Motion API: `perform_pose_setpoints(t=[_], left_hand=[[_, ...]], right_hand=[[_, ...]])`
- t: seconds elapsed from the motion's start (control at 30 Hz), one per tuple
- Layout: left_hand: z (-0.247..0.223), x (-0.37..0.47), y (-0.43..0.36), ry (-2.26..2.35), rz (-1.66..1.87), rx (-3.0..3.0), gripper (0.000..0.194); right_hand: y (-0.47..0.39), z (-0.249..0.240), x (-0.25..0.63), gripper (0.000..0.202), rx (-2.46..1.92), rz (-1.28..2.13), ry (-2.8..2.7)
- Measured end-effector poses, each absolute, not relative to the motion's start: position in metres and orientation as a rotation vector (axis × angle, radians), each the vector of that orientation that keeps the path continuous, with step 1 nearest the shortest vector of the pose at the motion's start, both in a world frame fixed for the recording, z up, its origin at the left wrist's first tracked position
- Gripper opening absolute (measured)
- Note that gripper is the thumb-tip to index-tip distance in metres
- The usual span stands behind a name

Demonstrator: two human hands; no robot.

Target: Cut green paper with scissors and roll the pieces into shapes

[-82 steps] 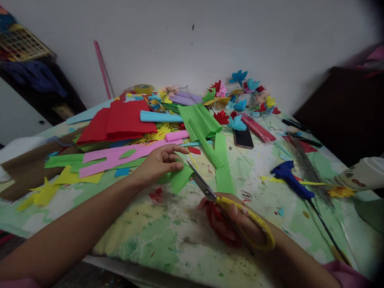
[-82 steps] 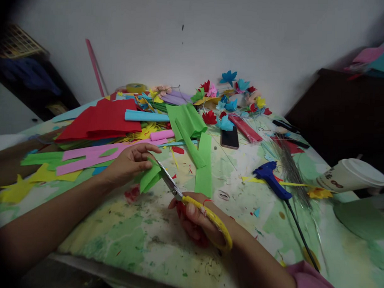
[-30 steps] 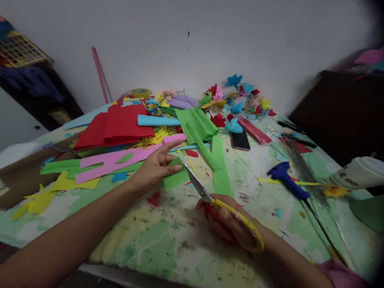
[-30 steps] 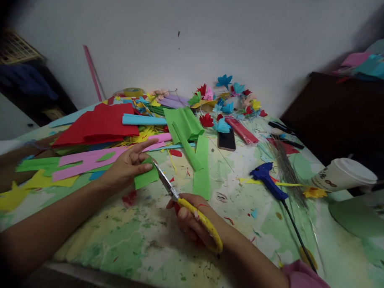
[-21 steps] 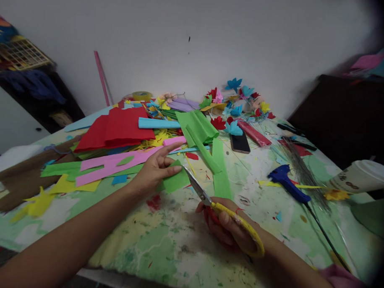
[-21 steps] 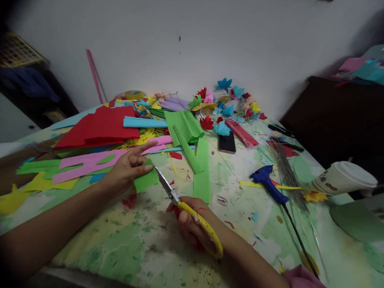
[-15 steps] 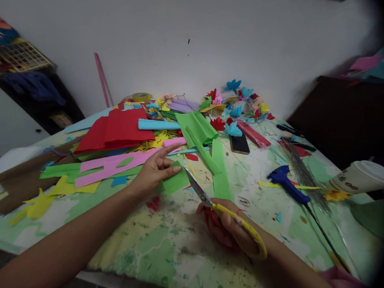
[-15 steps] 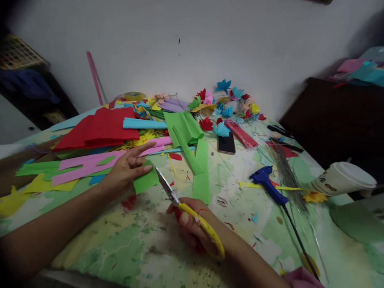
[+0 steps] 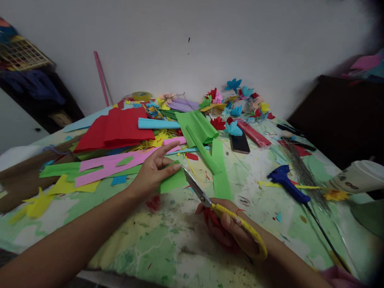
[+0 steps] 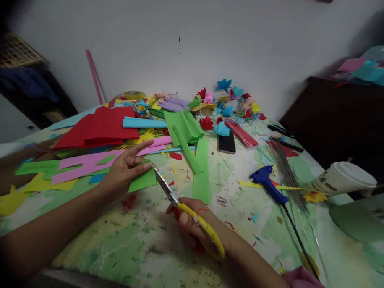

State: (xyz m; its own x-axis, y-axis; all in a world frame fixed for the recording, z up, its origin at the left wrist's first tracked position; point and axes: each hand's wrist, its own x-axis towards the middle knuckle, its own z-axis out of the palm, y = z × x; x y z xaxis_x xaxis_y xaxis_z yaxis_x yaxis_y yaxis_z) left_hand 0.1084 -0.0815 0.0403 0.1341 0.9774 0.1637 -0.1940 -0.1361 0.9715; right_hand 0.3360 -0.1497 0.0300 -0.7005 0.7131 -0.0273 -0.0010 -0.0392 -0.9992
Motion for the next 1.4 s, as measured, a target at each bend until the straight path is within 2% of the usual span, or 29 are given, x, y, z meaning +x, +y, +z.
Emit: perform_pose_setpoints(t=[0.27, 0.63, 1.0, 1.4], left_hand=[[0.039, 0.114, -0.085, 1.018, 1.372, 1.262, 0.073], [0.035, 0.114, -0.084, 0.924, 1.348, 1.219, 0.087], [0.043, 0.113, -0.085, 0.818, 1.323, 1.199, 0.071], [0.039, 0.107, -0.081, 0.861, 1.327, 1.308, 0.071]], right_hand=[[-0.149, 0.026, 0.336, 0.054, -0.767, 1.787, -1.716], [-0.152, 0.030, 0.337, 0.057, -0.751, 1.790, -1.721], [-0.150, 0.023, 0.338, 0.057, -0.723, 1.781, -1.721], [-0.151, 0.030, 0.334, 0.051, -0.748, 1.794, -1.690]])
